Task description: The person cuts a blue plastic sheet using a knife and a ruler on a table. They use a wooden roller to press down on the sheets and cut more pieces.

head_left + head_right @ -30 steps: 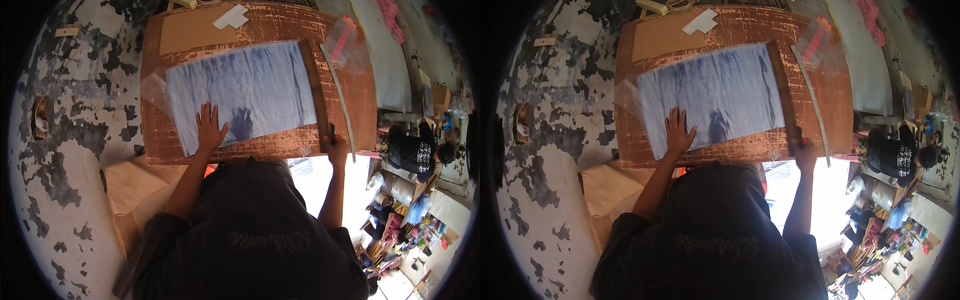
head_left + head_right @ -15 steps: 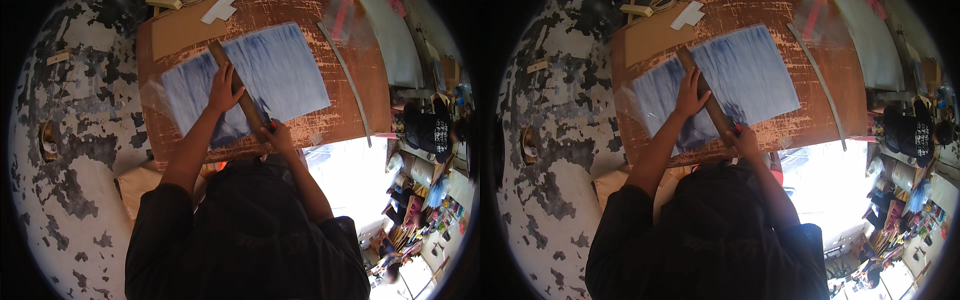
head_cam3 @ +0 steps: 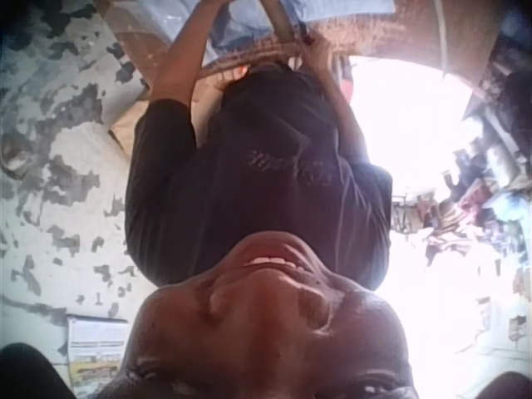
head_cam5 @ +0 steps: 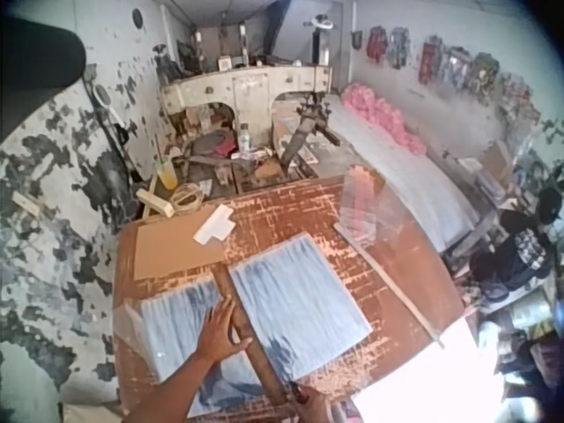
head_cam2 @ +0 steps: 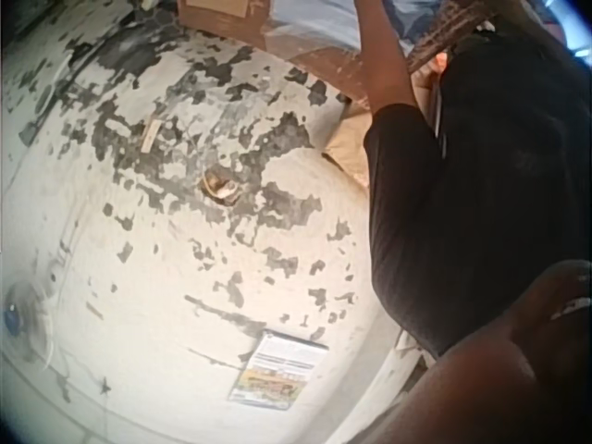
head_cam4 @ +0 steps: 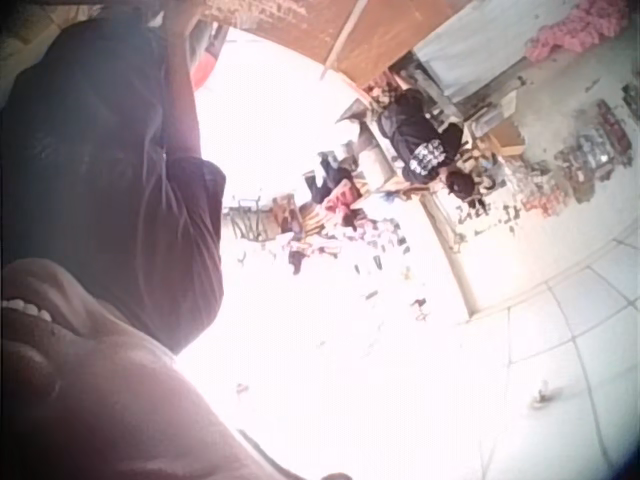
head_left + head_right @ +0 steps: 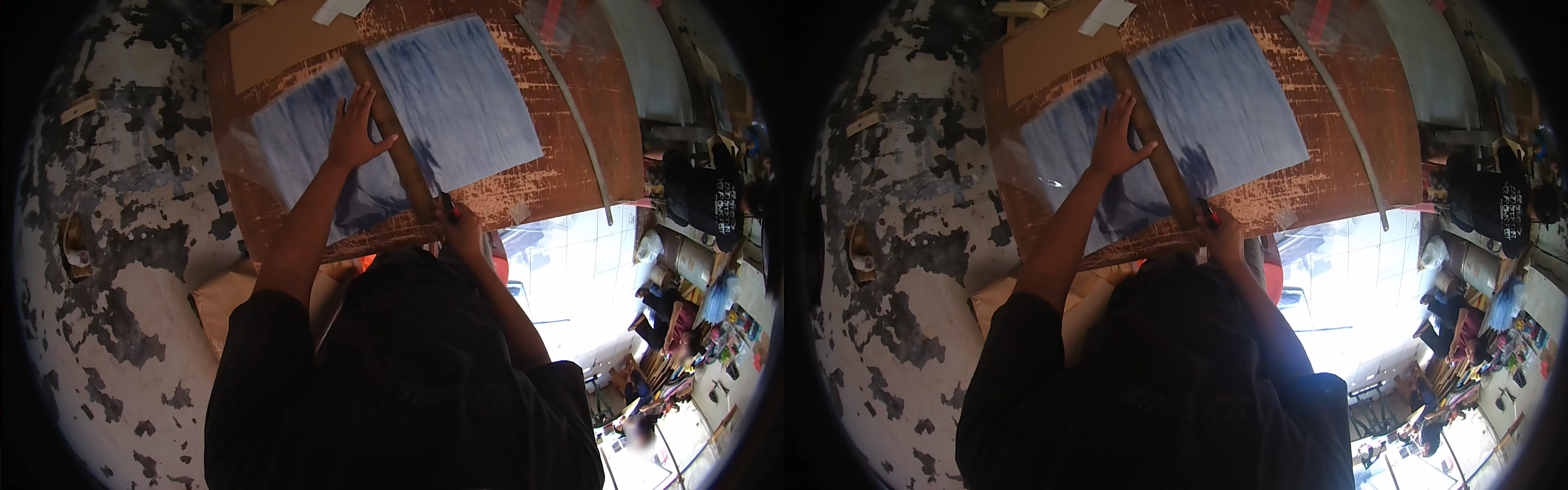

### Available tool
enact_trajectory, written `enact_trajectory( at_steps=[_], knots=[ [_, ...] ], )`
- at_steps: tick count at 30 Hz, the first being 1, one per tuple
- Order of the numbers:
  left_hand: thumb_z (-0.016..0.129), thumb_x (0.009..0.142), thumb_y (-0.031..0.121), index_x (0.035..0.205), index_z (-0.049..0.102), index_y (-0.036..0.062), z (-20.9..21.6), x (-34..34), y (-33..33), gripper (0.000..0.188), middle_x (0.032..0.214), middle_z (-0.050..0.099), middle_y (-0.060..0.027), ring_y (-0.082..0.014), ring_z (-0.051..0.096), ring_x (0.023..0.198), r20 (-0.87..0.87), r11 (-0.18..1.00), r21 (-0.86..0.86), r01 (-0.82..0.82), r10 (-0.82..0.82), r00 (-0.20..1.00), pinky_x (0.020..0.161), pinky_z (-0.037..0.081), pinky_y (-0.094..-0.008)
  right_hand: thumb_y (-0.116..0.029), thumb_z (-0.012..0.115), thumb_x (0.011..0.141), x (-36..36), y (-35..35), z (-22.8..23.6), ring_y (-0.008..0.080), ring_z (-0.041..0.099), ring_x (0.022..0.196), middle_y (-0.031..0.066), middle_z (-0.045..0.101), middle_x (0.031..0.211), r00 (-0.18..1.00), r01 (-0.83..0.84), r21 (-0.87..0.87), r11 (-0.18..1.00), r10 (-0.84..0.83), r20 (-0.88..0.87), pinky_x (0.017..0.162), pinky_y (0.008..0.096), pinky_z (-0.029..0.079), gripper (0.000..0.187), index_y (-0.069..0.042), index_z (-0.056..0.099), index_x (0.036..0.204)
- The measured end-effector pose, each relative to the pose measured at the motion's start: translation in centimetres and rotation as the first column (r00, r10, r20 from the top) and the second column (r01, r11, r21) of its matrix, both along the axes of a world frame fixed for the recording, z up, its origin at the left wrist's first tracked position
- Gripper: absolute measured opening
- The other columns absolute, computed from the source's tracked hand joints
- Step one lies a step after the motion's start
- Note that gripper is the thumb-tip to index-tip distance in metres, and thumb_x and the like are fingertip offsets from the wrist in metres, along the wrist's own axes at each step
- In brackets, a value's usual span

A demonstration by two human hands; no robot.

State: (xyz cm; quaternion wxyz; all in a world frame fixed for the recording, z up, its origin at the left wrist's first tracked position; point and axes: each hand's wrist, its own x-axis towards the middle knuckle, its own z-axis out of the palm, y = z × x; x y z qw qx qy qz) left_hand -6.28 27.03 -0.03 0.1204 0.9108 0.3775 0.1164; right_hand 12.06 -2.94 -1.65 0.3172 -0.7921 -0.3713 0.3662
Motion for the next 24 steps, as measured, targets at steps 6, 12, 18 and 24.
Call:
enact_trajectory(
  at_steps=[6, 12, 18, 24],
  knots=[
    [0.068, 0.091, 0.072, 0.17, 0.023, 0.0102, -0.1, -0.1, 0.0, 0.11, 0.177, 0.019, -0.0125, -0.0274, 0.016, 0.165, -0.021, 1.0, 0.013, -0.002, 0.002, 1.0, 0.132, 0.014, -0.0604, -0.024, 0.08, 0.094, -0.8, 0.2, 1.7, 0.0405, 0.07, 0.079, 0.02, 0.068, 0.086, 1.0, 0.025, 0.086, 0.996, -0.025, 0.003, 0.07, 0.0473, 0.053, 0.026, -0.001, 0.07, 0.103],
    [0.069, 0.091, 0.069, 0.17, 0.023, 0.0095, 0.0, -0.1, 0.0, 0.109, 0.177, 0.02, -0.0128, -0.0276, 0.018, 0.165, -0.004, 1.0, 0.008, 0.0, 0.0, 1.0, 0.132, 0.015, -0.0603, -0.023, 0.078, 0.096, -0.7, 0.3, 2.6, 0.0402, 0.07, 0.081, 0.0197, 0.069, 0.088, 1.0, 0.02, 0.038, 0.999, -0.019, -0.019, 0.072, 0.0472, 0.054, 0.025, -0.002, 0.071, 0.108],
    [0.077, 0.084, 0.069, 0.169, 0.022, 0.0084, 0.0, -0.3, 0.2, 0.118, 0.177, 0.019, -0.015, -0.0309, 0.018, 0.164, 0.041, 0.999, -0.031, 0.039, -0.038, 0.998, 0.131, 0.013, -0.0635, -0.025, 0.079, 0.095, -0.9, -0.1, 1.6, 0.0422, 0.07, 0.081, 0.0198, 0.069, 0.087, 0.999, 0.048, 0.137, 0.989, -0.049, 0.009, 0.071, 0.0487, 0.053, 0.026, -0.003, 0.071, 0.106],
    [0.084, 0.069, 0.078, 0.17, 0.016, 0.009, 0.5, -0.5, 0.9, 0.14, 0.178, 0.013, -0.015, -0.0332, 0.014, 0.165, -0.003, 0.991, -0.104, 0.087, -0.088, 0.996, 0.131, 0.011, -0.0646, -0.027, 0.081, 0.093, -0.8, -0.5, 0.5, 0.0418, 0.071, 0.084, 0.0194, 0.071, 0.088, 0.998, 0.053, 0.086, 0.995, -0.056, 0.031, 0.071, 0.0482, 0.055, 0.029, -0.003, 0.071, 0.107]
  ],
)
